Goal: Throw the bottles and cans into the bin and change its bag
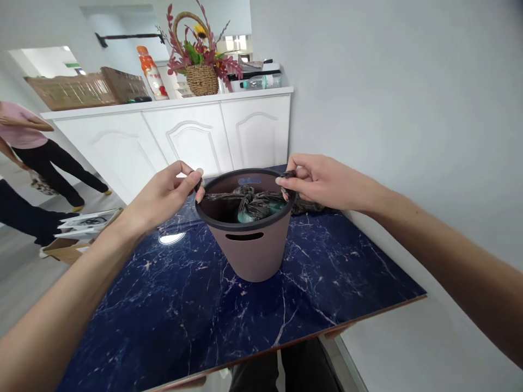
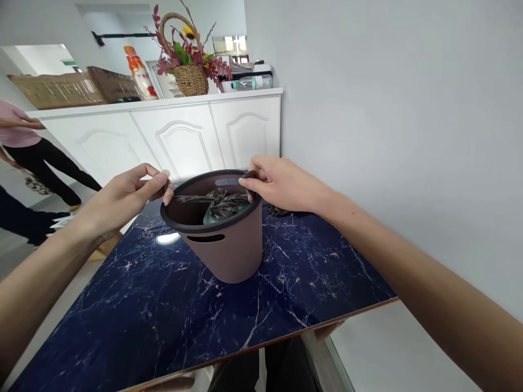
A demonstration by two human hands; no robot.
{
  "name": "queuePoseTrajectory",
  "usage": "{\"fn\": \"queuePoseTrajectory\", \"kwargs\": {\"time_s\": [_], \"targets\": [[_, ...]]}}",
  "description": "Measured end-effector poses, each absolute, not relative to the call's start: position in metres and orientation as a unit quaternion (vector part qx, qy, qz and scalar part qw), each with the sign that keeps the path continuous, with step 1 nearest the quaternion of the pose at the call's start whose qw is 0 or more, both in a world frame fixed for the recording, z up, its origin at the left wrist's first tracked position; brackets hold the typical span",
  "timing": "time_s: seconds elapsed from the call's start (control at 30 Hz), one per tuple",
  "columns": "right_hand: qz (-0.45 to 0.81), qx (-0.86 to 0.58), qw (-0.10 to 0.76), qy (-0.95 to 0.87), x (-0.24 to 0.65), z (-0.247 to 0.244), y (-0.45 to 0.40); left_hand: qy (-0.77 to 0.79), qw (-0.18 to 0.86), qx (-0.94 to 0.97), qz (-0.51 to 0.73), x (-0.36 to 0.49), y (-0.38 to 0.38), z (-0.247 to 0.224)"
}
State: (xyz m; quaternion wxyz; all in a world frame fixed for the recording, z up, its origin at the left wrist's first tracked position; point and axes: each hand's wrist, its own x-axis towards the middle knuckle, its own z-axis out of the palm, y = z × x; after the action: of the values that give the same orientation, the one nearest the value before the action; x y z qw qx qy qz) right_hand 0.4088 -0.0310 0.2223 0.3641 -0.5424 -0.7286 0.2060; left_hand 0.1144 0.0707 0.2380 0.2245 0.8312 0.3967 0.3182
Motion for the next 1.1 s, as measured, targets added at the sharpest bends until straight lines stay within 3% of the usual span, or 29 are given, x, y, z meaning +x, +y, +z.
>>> {"fn": "queuePoseTrajectory", "kwargs": {"time_s": [0.27,0.47,0.6,0.77,0.93,1.1], "targets": [[0.086,-0.535,0.173,-0.822,0.379,0.248,-0.004,0.352,0.318,0.770,0.426,0.114,0.057,0.219],[0.108,-0.515,0.021,-0.850,0.355,0.253,0.022,0.379,0.397,0.572,0.610,0.090,0.071,0.166],[0.085,-0.489,0.008,-0.868,0.346,0.245,0.025,0.485,0.384,0.548,0.564,0.061,0.077,0.101],[0.149,-0.495,0.078,-0.853,0.355,0.243,0.024,0.536,0.359,0.563,0.517,0.032,0.068,0.036],[0.281,-0.468,0.008,-0.838,0.360,0.253,0.029,0.535,0.335,0.617,0.471,0.023,0.065,0.015],[0.263,-0.481,-0.021,-0.836,0.354,0.250,0.031,0.536,0.319,0.658,0.422,0.024,0.067,0.011]]}}
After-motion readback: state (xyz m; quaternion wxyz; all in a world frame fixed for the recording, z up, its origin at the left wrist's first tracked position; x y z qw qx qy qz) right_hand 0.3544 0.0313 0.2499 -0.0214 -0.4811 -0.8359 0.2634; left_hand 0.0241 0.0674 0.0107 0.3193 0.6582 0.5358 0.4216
